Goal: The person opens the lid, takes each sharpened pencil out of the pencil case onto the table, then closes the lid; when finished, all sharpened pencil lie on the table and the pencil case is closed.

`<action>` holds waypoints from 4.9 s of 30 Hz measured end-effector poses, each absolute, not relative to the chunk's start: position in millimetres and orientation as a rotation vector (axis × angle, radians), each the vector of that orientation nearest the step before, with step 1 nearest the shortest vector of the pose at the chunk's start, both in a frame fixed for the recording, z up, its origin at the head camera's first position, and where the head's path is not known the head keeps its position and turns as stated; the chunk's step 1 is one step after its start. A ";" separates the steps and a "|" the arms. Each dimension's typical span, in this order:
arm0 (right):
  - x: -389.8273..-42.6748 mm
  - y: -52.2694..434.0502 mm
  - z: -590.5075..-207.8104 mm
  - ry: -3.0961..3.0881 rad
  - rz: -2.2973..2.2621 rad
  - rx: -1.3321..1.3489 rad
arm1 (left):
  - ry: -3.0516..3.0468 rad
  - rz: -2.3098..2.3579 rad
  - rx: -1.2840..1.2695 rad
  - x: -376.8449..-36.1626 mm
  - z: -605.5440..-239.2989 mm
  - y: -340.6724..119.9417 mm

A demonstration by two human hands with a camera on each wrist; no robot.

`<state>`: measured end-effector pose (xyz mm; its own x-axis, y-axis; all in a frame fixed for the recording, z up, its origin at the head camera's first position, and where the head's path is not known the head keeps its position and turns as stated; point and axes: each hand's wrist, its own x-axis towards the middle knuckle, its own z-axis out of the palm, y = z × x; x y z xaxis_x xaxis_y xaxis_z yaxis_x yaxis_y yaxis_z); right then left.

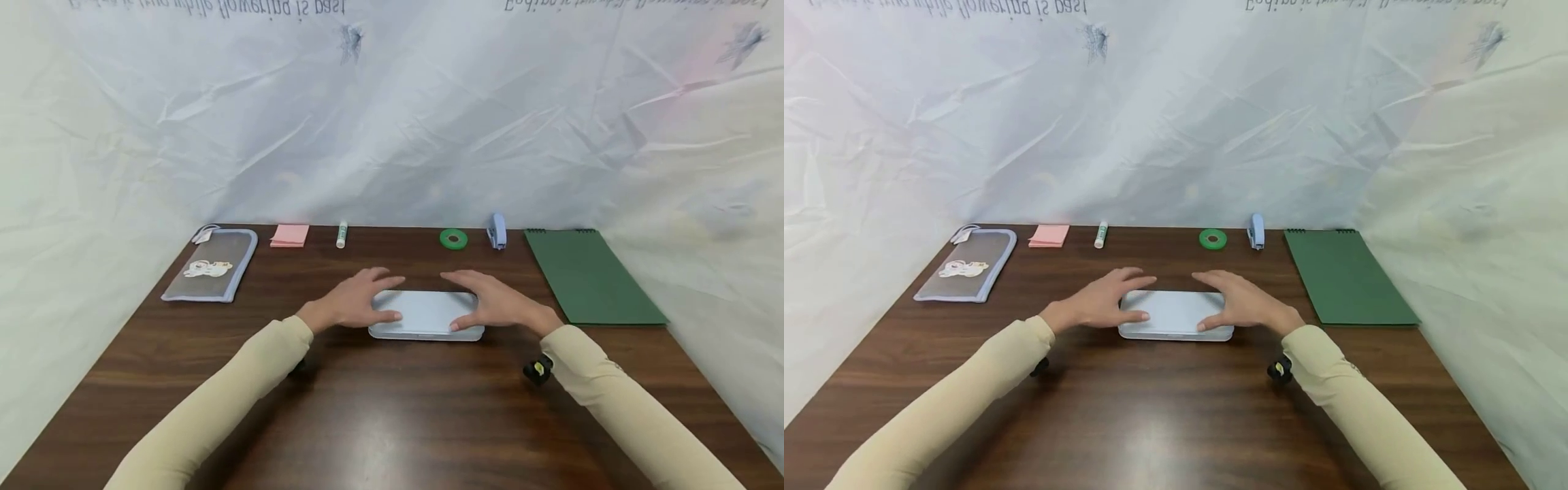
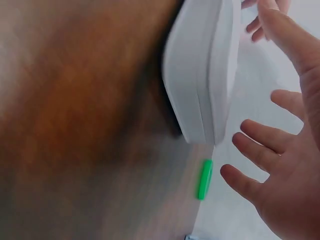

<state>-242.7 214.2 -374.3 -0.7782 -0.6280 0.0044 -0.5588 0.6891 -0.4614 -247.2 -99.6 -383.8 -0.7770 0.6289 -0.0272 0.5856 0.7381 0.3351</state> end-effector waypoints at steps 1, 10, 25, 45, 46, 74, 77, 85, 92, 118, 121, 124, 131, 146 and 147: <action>-239.1 213.3 -376.0 2.736 -0.671 -0.975 | 2.775 0.465 1.004 -243.7 -385.6 -96.9; -222.8 206.7 -385.2 2.706 -0.526 -0.999 | 2.681 0.400 1.040 -234.8 -392.4 -88.7; -235.4 207.6 -383.3 2.826 -0.426 -1.096 | 2.735 0.324 1.046 -236.4 -392.5 -80.6; -250.5 217.1 -369.5 2.736 -0.598 -1.098 | 2.745 0.265 1.110 -242.5 -384.3 -80.7; -251.4 217.9 -368.1 2.712 -0.643 -1.083 | 2.749 0.271 1.108 -242.7 -384.2 -80.9; -273.2 233.7 -366.4 2.339 -1.044 -0.886 | 2.577 0.532 0.641 -248.0 -391.1 -109.8; -279.8 234.2 -362.0 2.349 -1.072 -0.770 | 2.601 0.545 0.655 -247.2 -390.9 -109.0; -308.7 222.9 -362.9 2.387 -1.229 -0.347 | 2.640 0.554 0.681 -245.2 -393.5 -109.9; -322.8 217.2 -372.5 2.432 -1.221 -0.160 | 2.655 0.551 0.681 -242.8 -392.5 -105.2; -275.5 246.0 -362.9 2.637 -1.063 -0.370 | 2.665 0.324 0.675 -245.7 -383.9 -91.5; -269.4 250.0 -367.9 2.575 -1.052 -0.492 | 2.663 0.328 0.672 -245.1 -383.1 -91.2; -264.8 250.6 -374.8 2.490 -1.005 -0.650 | 2.663 0.330 0.664 -245.1 -383.0 -91.3; -261.3 241.8 -387.1 2.529 -0.824 -0.790 | 2.690 0.337 0.641 -247.0 -383.9 -90.8; -260.7 242.3 -398.2 2.551 -0.767 -0.776 | 2.681 0.336 0.629 -245.5 -387.2 -90.9; -260.6 242.1 -398.4 2.553 -0.766 -0.778 | 2.679 0.334 0.631 -245.2 -387.1 -91.1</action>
